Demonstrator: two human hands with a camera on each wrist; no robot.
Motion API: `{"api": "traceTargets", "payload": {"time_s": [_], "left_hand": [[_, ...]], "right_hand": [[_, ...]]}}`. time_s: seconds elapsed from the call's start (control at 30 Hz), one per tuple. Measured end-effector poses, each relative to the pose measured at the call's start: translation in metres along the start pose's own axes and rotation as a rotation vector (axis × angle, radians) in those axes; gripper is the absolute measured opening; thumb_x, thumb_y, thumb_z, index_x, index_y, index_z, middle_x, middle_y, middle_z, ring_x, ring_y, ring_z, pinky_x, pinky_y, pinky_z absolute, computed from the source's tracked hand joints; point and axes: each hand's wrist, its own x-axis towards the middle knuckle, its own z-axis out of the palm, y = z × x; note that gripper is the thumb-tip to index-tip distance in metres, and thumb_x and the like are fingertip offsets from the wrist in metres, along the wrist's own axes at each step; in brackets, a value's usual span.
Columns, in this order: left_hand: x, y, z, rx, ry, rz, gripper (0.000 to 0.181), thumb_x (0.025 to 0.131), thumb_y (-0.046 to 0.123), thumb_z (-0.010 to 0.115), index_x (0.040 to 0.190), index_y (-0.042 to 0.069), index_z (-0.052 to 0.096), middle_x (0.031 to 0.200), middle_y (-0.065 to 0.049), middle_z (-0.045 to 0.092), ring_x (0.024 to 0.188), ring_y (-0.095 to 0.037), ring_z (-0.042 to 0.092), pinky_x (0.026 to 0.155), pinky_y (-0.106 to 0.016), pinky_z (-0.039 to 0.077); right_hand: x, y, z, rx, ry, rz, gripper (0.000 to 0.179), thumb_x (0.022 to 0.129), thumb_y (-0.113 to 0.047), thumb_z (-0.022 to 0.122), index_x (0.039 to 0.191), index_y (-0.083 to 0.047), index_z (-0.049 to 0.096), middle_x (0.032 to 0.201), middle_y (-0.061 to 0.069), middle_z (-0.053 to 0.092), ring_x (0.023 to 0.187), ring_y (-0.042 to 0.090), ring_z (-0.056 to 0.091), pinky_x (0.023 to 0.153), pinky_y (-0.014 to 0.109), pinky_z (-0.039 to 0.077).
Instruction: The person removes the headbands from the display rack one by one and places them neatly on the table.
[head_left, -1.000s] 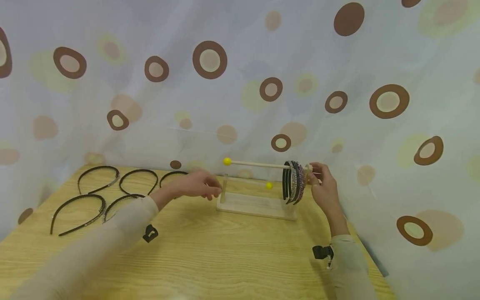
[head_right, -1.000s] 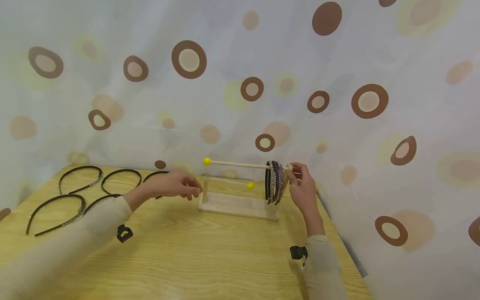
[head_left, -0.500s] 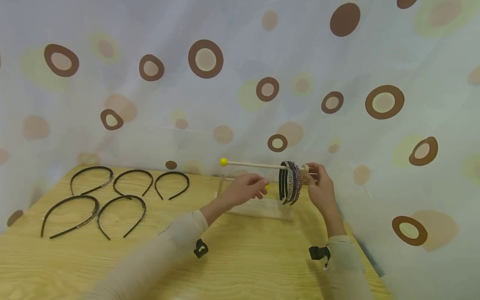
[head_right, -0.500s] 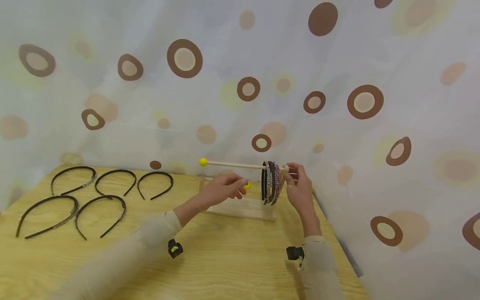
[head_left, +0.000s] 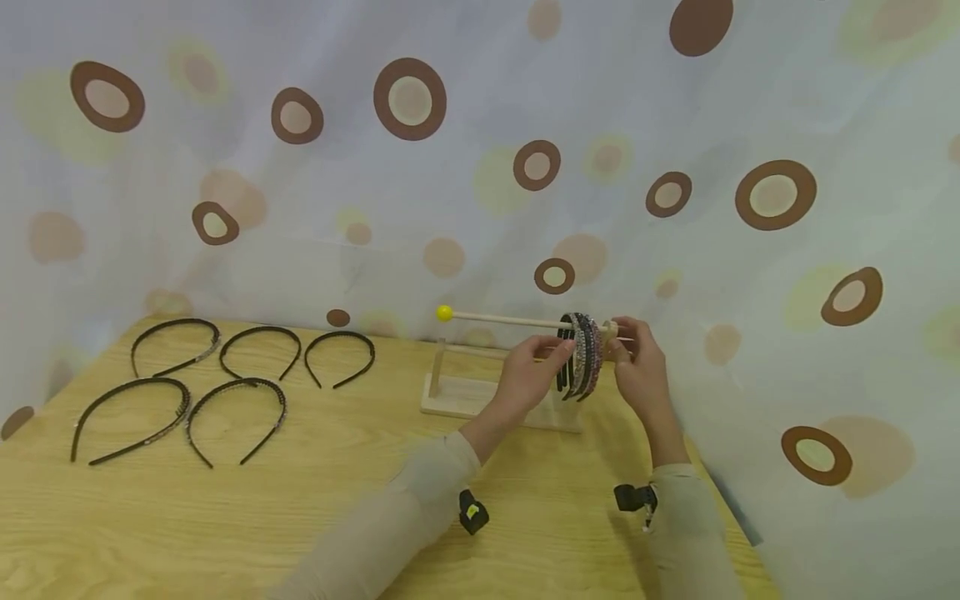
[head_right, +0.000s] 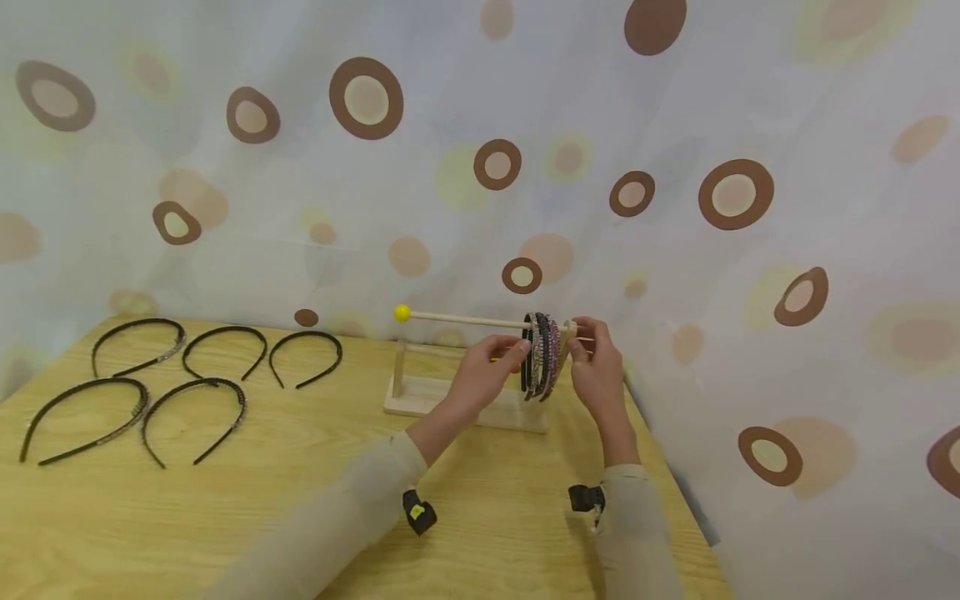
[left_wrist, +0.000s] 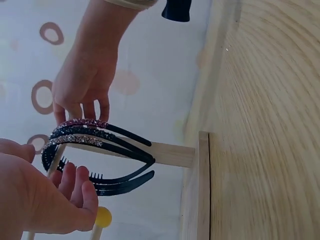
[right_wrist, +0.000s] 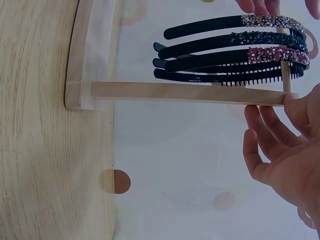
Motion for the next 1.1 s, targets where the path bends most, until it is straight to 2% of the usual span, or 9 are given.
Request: {"api": "traceTargets", "payload": {"time_s": [0.23,0.37,0.6,0.83,1.0,1.1], "left_hand": [[0.003,0.012,0.021,-0.112,0.122,-0.062,0.036,0.092,0.037,0.078,0.117,0.012,0.073,0.098,0.007,0.068,0.092,-0.012,0.064,0.080,-0.037,0.056],[0.003,0.016,0.027,-0.160,0.155,-0.079,0.033,0.091,0.031,0.080,0.114,0.009,0.073,0.097,0.004,0.067,0.090,-0.014,0.065,0.079,-0.037,0.057],[0.005,0.012,0.030,-0.161,0.156,-0.090,0.018,0.093,0.021,0.079,0.108,0.012,0.074,0.092,0.004,0.065,0.085,-0.014,0.062,0.073,-0.035,0.056],[0.006,0.013,0.030,-0.112,0.155,-0.059,0.015,0.093,0.015,0.078,0.106,0.009,0.075,0.089,0.004,0.065,0.083,-0.011,0.062,0.070,-0.030,0.056],[0.005,0.020,0.022,-0.102,0.128,-0.050,0.019,0.094,0.016,0.077,0.111,0.008,0.075,0.092,0.004,0.066,0.081,-0.012,0.064,0.066,-0.029,0.054],[0.005,0.023,0.014,-0.137,0.116,-0.037,0.022,0.095,0.015,0.076,0.115,0.007,0.074,0.095,0.002,0.066,0.082,-0.013,0.065,0.070,-0.031,0.057]], "right_hand": [[0.000,-0.003,-0.002,0.014,-0.004,0.008,0.036,0.108,-0.010,0.052,0.142,0.000,0.049,0.131,0.022,0.058,0.120,0.036,0.057,0.100,0.051,0.046],[0.001,-0.004,-0.001,0.034,-0.016,0.005,0.036,0.107,-0.010,0.052,0.142,0.000,0.048,0.132,0.022,0.058,0.121,0.036,0.056,0.101,0.051,0.046],[0.001,-0.005,-0.001,0.026,-0.017,0.014,0.035,0.108,-0.009,0.051,0.142,-0.001,0.048,0.131,0.021,0.058,0.120,0.035,0.056,0.100,0.050,0.046],[0.000,-0.003,-0.001,0.024,-0.003,0.008,0.034,0.107,-0.008,0.052,0.140,0.000,0.050,0.130,0.021,0.059,0.118,0.035,0.058,0.098,0.050,0.048],[-0.002,-0.003,-0.001,0.045,-0.007,0.008,0.035,0.107,-0.007,0.051,0.141,0.001,0.049,0.131,0.022,0.058,0.118,0.037,0.057,0.099,0.053,0.048],[-0.002,-0.002,0.000,0.042,-0.012,0.002,0.035,0.108,-0.009,0.052,0.141,0.000,0.048,0.131,0.022,0.057,0.119,0.036,0.057,0.100,0.051,0.047]]}}
